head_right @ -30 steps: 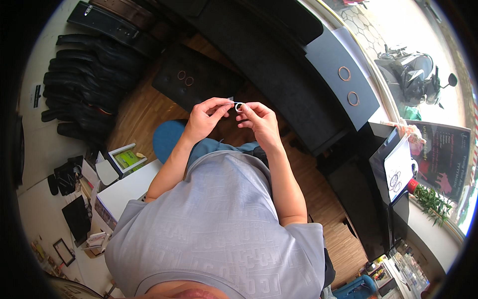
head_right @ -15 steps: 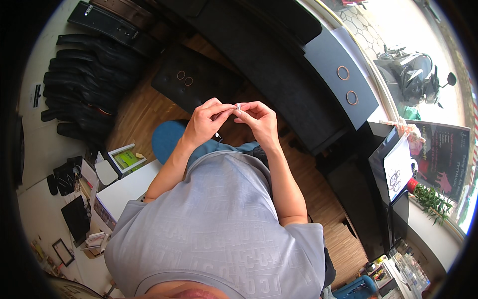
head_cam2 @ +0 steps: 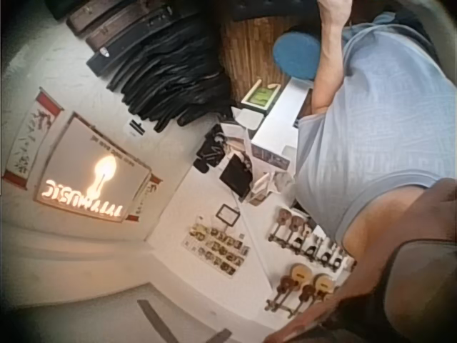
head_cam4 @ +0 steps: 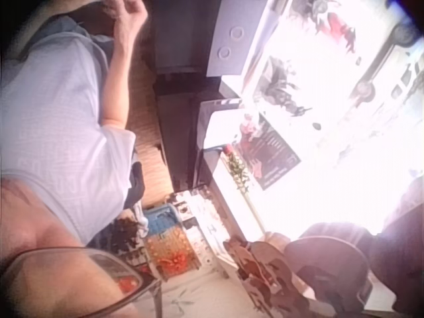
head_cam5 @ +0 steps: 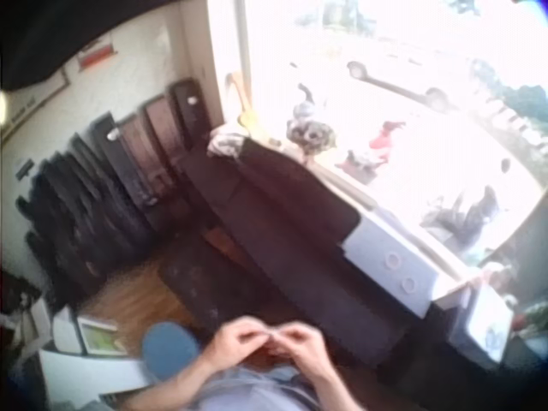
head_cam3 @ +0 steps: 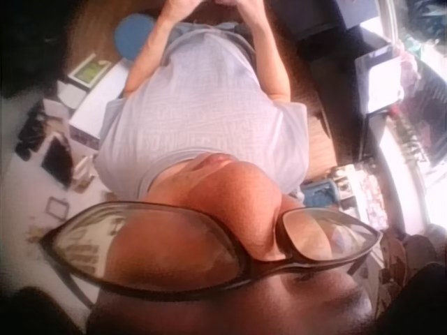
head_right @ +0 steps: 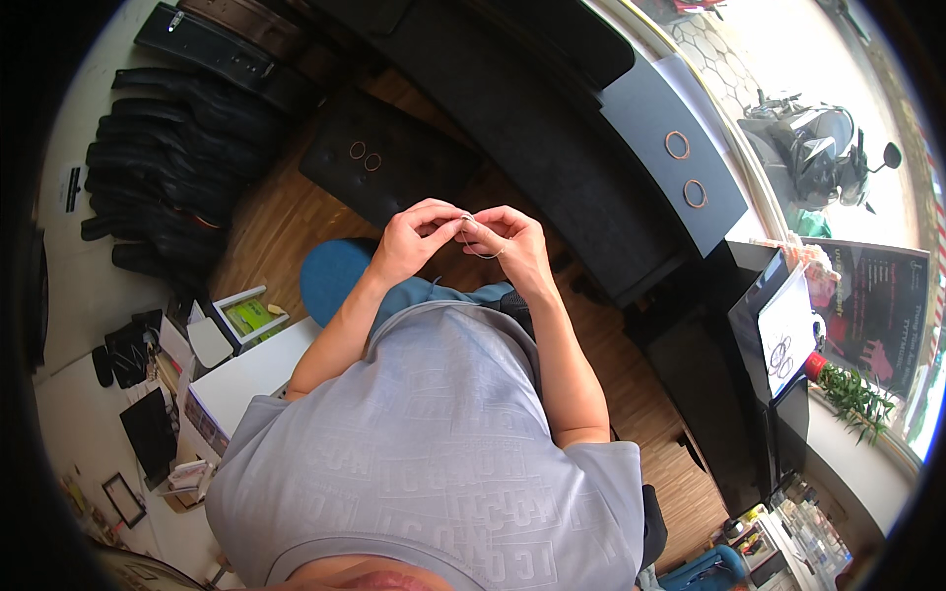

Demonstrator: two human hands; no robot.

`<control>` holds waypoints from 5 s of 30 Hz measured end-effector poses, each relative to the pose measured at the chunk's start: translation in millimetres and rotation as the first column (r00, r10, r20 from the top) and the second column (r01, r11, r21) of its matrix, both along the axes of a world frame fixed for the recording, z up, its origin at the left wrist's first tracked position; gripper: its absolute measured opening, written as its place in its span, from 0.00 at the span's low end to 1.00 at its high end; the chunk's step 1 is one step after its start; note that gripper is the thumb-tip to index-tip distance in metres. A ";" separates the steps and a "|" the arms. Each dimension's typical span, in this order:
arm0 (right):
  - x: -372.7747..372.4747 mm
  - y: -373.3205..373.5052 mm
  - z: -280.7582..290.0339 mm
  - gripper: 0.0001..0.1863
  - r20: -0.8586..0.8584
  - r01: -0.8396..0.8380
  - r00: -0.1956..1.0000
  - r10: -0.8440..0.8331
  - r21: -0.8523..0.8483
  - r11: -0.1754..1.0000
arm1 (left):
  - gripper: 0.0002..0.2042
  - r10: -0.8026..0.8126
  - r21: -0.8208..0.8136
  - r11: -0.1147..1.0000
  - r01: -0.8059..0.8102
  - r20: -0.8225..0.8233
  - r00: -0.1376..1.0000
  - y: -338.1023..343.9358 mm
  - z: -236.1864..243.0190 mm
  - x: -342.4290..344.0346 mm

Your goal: The person shapes a thin copper wire into a circular ring by hand, then places it on a black surface. They repeat this process with a second piece of wire, forming another ring and placing it beside the first. Finally, they pick up a small white cylindrical object and examine it.

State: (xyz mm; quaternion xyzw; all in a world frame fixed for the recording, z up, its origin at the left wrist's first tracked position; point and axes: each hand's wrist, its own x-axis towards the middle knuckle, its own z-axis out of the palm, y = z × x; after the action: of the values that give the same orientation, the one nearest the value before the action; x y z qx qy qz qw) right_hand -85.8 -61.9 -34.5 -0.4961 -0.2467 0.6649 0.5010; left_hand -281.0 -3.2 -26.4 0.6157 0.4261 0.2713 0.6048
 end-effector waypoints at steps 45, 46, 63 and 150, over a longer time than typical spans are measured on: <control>-0.3 -1.1 -23.6 0.10 -0.661 0.297 0.705 -0.258 -0.055 0.953 | 0.10 0.186 -0.359 0.932 -0.059 0.331 0.925 5.0 -16.4 -4.2; -1.6 -0.3 -18.3 0.12 -0.606 0.287 0.751 -0.261 -0.056 0.956 | 0.11 0.190 -0.360 0.930 -0.071 0.307 0.933 5.1 -15.9 -3.8; 8.0 2.7 -21.9 0.14 -0.335 0.320 0.892 -0.303 -0.003 0.947 | 0.13 0.187 -0.329 0.939 -0.103 0.234 0.954 8.1 -12.4 -3.4; -8.3 13.3 -3.4 0.14 0.096 0.009 0.995 -0.005 -0.033 0.999 | 0.12 0.274 -0.527 0.844 -0.103 0.258 0.926 22.3 -14.6 -18.7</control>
State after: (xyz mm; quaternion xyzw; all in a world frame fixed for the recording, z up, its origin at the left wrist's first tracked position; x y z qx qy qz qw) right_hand -94.0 -48.7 -38.0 -0.5364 -0.2576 0.6426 0.4826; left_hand -299.7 19.1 -41.0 0.3375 0.4361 0.3069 0.7757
